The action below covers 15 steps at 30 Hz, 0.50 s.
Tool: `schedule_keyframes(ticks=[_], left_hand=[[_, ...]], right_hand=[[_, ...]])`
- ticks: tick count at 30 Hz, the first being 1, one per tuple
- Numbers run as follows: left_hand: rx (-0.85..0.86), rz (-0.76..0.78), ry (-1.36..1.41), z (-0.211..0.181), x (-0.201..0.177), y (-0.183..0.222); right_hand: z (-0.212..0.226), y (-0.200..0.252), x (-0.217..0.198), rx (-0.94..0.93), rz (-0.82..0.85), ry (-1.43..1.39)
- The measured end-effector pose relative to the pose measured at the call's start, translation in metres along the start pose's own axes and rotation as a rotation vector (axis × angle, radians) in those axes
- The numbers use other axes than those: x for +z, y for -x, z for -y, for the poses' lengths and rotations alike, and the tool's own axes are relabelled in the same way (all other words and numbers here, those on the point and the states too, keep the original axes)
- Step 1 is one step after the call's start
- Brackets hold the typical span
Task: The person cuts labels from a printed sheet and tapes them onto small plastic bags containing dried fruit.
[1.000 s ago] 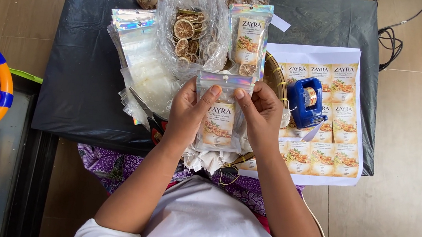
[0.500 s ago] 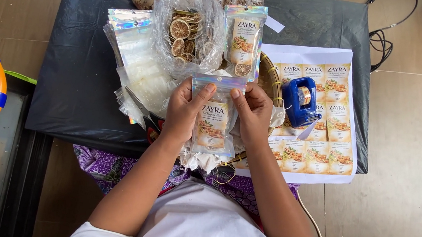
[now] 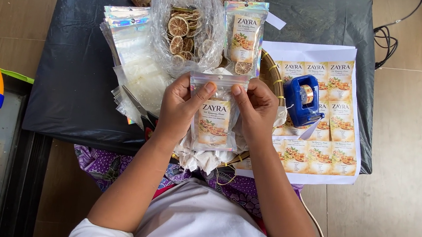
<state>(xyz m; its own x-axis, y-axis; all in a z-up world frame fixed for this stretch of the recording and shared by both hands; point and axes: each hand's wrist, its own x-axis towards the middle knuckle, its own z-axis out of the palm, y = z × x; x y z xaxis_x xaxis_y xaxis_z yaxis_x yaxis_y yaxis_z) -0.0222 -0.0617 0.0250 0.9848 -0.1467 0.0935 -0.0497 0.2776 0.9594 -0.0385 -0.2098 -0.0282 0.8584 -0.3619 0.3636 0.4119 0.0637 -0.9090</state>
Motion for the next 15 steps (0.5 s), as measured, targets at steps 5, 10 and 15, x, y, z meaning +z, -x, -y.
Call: schedule_keyframes(ticks=[5,10,15], left_hand=[[0.067,0.032,-0.05,0.016,-0.008,-0.009],[0.08,0.047,-0.053,0.015,-0.005,-0.009],[0.106,0.039,-0.082,0.013,-0.003,-0.009]], right_hand=[[-0.009,-0.006,0.001,-0.03,0.005,-0.025],[0.001,-0.003,0.002,-0.099,0.018,-0.027],[-0.002,-0.005,-0.004,-0.128,0.057,0.023]])
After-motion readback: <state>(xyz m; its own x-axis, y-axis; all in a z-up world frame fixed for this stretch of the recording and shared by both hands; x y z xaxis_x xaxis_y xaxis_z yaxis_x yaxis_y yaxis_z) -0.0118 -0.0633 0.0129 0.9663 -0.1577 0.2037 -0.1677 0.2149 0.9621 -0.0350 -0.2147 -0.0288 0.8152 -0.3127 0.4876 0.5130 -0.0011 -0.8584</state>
